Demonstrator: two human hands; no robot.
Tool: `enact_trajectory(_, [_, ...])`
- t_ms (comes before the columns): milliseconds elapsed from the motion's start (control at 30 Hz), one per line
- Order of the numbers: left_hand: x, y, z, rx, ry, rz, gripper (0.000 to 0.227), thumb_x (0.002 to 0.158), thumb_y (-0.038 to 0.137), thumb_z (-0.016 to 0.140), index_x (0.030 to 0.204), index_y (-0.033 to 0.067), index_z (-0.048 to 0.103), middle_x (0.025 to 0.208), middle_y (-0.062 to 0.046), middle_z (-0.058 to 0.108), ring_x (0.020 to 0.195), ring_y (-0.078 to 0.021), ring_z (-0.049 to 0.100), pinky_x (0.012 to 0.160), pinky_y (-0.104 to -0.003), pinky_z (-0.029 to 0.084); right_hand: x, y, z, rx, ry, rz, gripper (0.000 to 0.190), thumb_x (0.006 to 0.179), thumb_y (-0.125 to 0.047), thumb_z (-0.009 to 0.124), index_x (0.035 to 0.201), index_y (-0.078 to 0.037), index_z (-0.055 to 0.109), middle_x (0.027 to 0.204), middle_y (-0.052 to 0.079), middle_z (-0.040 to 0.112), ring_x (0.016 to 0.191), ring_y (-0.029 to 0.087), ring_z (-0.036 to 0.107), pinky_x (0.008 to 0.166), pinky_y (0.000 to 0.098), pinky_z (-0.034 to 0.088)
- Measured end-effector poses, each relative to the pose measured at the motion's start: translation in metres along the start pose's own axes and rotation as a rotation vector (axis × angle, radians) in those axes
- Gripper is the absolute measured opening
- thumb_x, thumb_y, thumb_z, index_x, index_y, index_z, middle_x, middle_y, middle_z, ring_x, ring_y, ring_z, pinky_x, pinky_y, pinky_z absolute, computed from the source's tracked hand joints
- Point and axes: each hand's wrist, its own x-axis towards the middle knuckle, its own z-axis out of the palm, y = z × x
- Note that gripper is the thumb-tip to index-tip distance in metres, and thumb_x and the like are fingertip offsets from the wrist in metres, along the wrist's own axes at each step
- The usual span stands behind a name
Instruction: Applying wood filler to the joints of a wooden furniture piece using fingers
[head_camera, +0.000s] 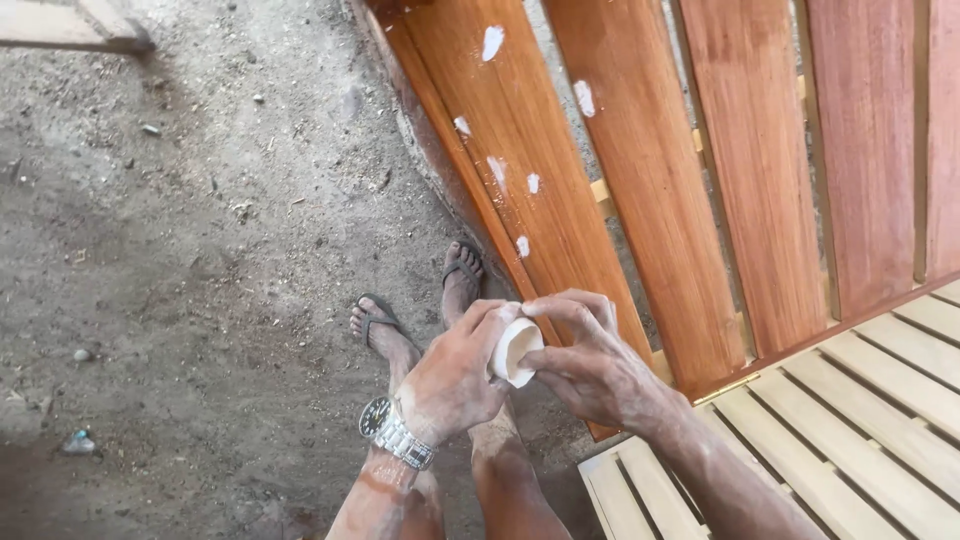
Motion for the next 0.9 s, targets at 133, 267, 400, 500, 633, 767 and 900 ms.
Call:
enact_trajectory(133, [0.002, -0.003, 0.014, -0.021, -0.017, -0.015, 0.057, 0.069, 0.005, 0.071, 0.125, 0.0054, 0.057, 0.121, -0.011, 0.06, 0.096, -0.0423, 0.071, 0.071, -0.053, 0.064, -0.022, 0.007, 0.007, 0.061, 0.036, 0.083, 0.007, 0.084, -0.02, 0.078, 0.088, -0.024, 0.075, 0.133, 0.004, 0.055, 0.121, 0.032, 0.05, 0.101, 0.0422, 0.042])
enact_trajectory(267, [0.001, -0.01, 0.026, -0.053, -0.04, -0.056, 0.055, 0.069, 0.005, 0.07, 0.123, 0.0062, 0.059, 0.122, -0.012, 0.063, 0.099, -0.042, 0.071, 0.075, -0.053, 0.064, -0.032, 0.012, 0.01, 0.218, 0.107, 0.254, 0.011, 0.077, -0.018, 0.085, 0.079, -0.018, 0.074, 0.119, 0.006, 0.065, 0.107, 0.028, 0.064, 0.087, 0.0368, 0.054])
enact_trajectory(400, [-0.001, -0.028, 0.032, -0.088, -0.044, -0.136, 0.051, 0.071, 0.0, 0.069, 0.121, -0.0021, 0.062, 0.121, -0.02, 0.064, 0.101, -0.0434, 0.072, 0.084, -0.053, 0.064, -0.023, 0.04, -0.003, 0.148, 0.059, 0.337, 0.043, 0.074, -0.032, 0.09, 0.108, -0.016, 0.068, 0.126, 0.012, 0.058, 0.117, 0.037, 0.063, 0.094, 0.0495, 0.053])
enact_trajectory(500, [-0.002, -0.028, 0.025, -0.069, -0.016, -0.182, 0.061, 0.067, 0.002, 0.07, 0.128, 0.0022, 0.061, 0.123, -0.017, 0.063, 0.105, -0.0437, 0.071, 0.085, -0.051, 0.062, -0.007, 0.052, -0.009, -0.168, -0.057, 0.483, 0.054, 0.087, -0.038, 0.075, 0.134, -0.014, 0.061, 0.135, 0.012, 0.055, 0.122, 0.032, 0.058, 0.089, 0.0465, 0.045])
enact_trajectory(633, [-0.008, -0.033, 0.027, -0.037, 0.018, -0.169, 0.063, 0.064, 0.004, 0.07, 0.127, 0.0072, 0.062, 0.126, -0.014, 0.063, 0.112, -0.0407, 0.068, 0.088, -0.048, 0.06, -0.002, 0.062, 0.007, -0.401, -0.011, 0.36, 0.06, 0.09, -0.046, 0.071, 0.139, -0.013, 0.061, 0.127, 0.011, 0.055, 0.109, 0.029, 0.058, 0.082, 0.0425, 0.044])
enact_trajectory(767, [-0.012, -0.032, 0.028, -0.041, 0.014, -0.178, 0.063, 0.064, 0.004, 0.07, 0.127, 0.0056, 0.064, 0.124, -0.015, 0.065, 0.111, -0.039, 0.07, 0.093, -0.048, 0.059, -0.009, 0.063, 0.016, -0.523, 0.024, 0.303, 0.049, 0.101, -0.043, 0.058, 0.137, -0.01, 0.062, 0.123, 0.014, 0.055, 0.111, 0.032, 0.057, 0.08, 0.0421, 0.045])
enact_trajectory(900, [-0.016, -0.027, 0.031, 0.063, -0.078, -0.273, 0.07, 0.067, 0.015, 0.075, 0.134, 0.0104, 0.055, 0.134, -0.01, 0.06, 0.108, -0.0249, 0.07, 0.084, -0.035, 0.062, -0.006, 0.059, 0.006, -0.465, -0.103, 0.426, 0.059, 0.097, -0.041, 0.061, 0.148, -0.011, 0.05, 0.136, 0.013, 0.049, 0.112, 0.027, 0.056, 0.088, 0.0437, 0.051])
